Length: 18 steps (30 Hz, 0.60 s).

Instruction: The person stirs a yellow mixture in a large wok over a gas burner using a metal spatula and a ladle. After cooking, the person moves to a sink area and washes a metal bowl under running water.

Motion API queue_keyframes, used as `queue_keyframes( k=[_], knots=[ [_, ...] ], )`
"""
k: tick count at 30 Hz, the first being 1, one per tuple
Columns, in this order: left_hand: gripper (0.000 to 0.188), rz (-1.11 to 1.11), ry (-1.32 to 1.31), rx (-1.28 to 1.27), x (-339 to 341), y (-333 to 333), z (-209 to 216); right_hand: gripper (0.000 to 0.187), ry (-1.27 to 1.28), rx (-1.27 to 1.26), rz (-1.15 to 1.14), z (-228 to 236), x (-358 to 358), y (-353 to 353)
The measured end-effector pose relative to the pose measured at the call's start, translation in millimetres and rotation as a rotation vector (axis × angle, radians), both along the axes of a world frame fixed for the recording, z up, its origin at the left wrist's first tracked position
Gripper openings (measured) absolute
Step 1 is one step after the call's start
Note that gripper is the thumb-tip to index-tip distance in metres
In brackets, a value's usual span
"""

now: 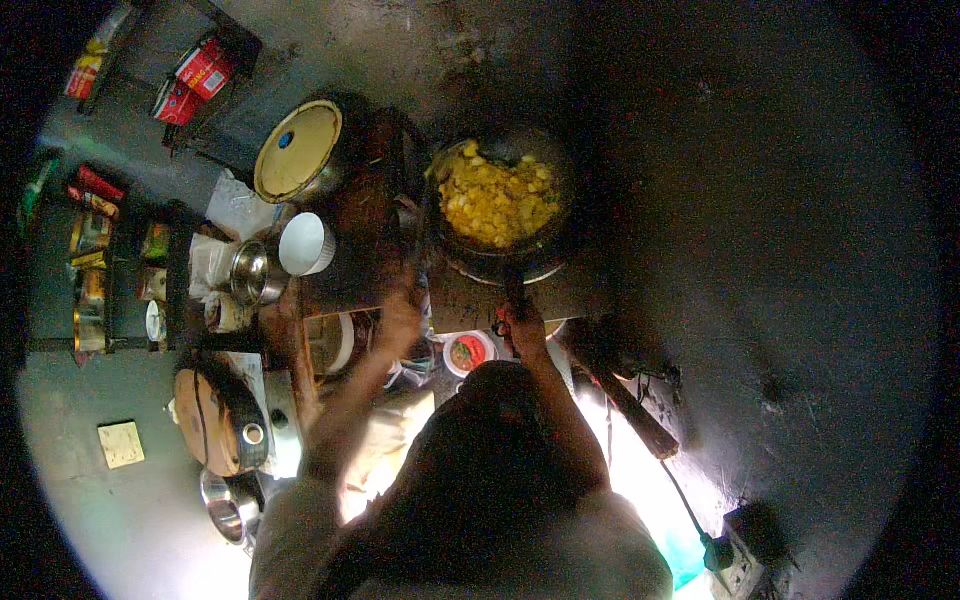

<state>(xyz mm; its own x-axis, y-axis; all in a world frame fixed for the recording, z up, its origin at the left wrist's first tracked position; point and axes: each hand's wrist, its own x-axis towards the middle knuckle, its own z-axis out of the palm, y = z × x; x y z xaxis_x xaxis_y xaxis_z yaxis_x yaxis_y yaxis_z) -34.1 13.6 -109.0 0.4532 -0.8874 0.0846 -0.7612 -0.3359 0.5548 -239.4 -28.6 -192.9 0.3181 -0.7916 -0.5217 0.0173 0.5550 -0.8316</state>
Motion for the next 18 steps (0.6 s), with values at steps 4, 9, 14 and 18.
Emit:
queue_keyframes(
  k=[4,9,14,18],
  knots=[
    [0.044,0.552,0.496,-0.33,-115.3,-30.1,34.5,0.025,-0.178,-0.077,-0.113,-36.0,6.0,-1.4],
    [0.053,-0.023,0.763,0.152,-87.4,23.5,67.6,0.026,0.125,-0.272,0.091,-61.4,-4.9,-6.5],
    [0.058,-0.134,0.166,0.28,-51.0,-28.6,37.5,0.026,-0.034,0.15,0.068,9.4,9.0,-3.6],
    [0.06,-0.192,-0.045,0.389,-53.1,-24.5,-21.4,0.024,0.053,-0.263,-0.011,-42.0,14.2,-3.3]
  ],
)
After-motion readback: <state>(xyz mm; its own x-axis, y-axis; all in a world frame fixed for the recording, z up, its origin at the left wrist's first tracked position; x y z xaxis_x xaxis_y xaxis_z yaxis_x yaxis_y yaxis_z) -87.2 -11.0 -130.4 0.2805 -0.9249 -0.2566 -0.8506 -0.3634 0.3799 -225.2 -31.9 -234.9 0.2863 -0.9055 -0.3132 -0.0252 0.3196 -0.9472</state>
